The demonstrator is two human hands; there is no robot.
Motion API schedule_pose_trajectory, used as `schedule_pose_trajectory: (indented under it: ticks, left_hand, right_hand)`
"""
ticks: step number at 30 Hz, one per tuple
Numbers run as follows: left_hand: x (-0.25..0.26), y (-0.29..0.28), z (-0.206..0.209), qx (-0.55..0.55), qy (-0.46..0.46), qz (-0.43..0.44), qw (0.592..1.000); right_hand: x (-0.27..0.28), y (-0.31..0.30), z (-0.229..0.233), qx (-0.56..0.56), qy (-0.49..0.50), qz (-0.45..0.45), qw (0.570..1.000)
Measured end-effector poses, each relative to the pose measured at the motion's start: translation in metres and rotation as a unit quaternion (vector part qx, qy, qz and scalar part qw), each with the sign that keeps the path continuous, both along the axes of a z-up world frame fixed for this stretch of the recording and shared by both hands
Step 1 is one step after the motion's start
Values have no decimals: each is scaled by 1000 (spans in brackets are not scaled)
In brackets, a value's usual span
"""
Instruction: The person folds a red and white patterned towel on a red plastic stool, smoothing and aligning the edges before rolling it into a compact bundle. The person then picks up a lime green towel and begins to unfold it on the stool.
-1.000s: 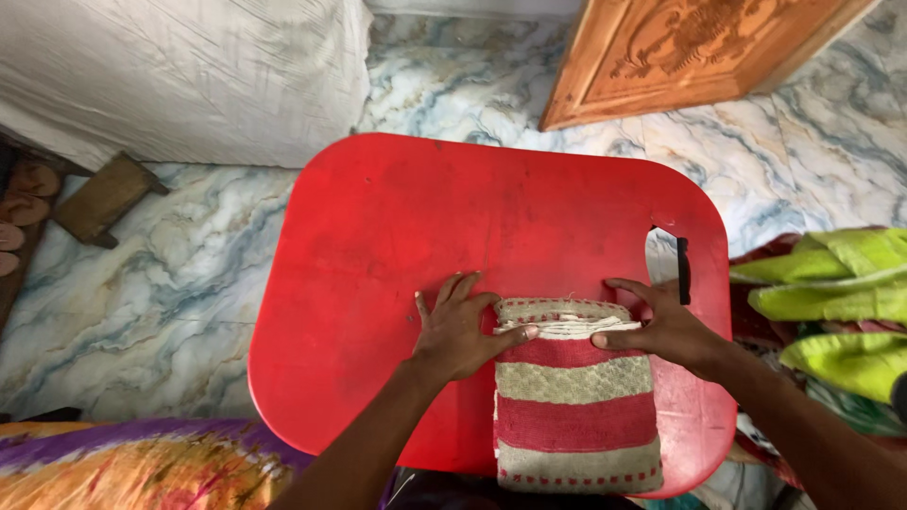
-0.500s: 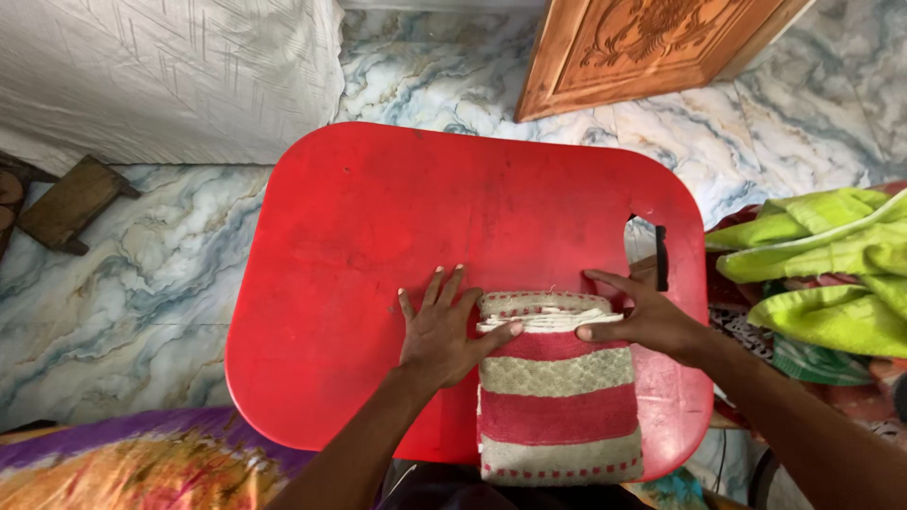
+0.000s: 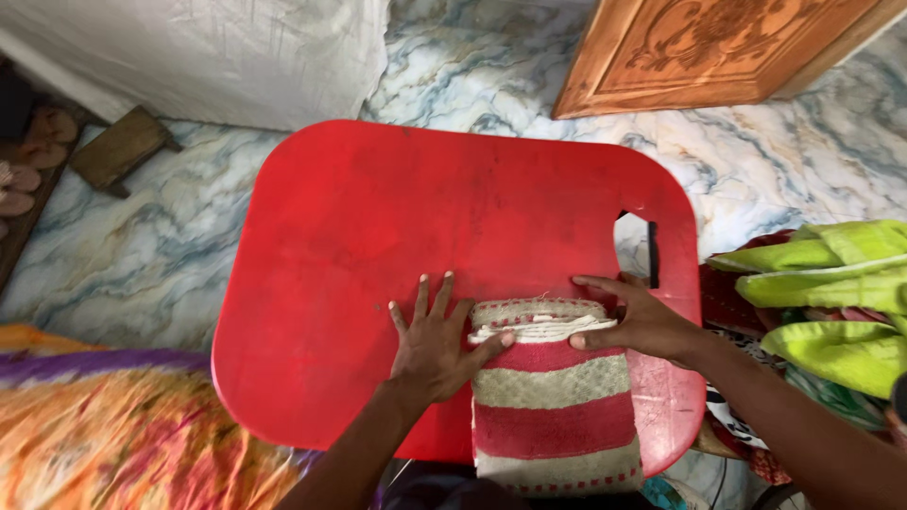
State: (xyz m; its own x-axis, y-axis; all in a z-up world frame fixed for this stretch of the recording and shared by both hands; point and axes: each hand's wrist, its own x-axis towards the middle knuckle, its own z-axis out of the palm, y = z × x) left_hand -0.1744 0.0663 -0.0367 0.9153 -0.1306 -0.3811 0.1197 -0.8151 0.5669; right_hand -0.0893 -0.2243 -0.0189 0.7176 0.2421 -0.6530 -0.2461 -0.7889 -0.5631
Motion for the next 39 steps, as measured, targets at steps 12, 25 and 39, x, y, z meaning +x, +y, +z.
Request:
schedule_pose_trajectory:
  ticks: [12, 25, 39]
  left_hand:
    - [-30, 29, -34, -165, -17, 154, 974]
    - [-167, 168, -42, -404, -40, 648, 645]
    - [-120, 165, -40, -861, -177, 397, 263]
  right_hand:
    - [-22, 69, -1, -128, -95, 103, 982]
    - [-16, 276, 36, 276, -16, 72, 958]
    - [-114, 304, 58, 209, -452, 422, 757]
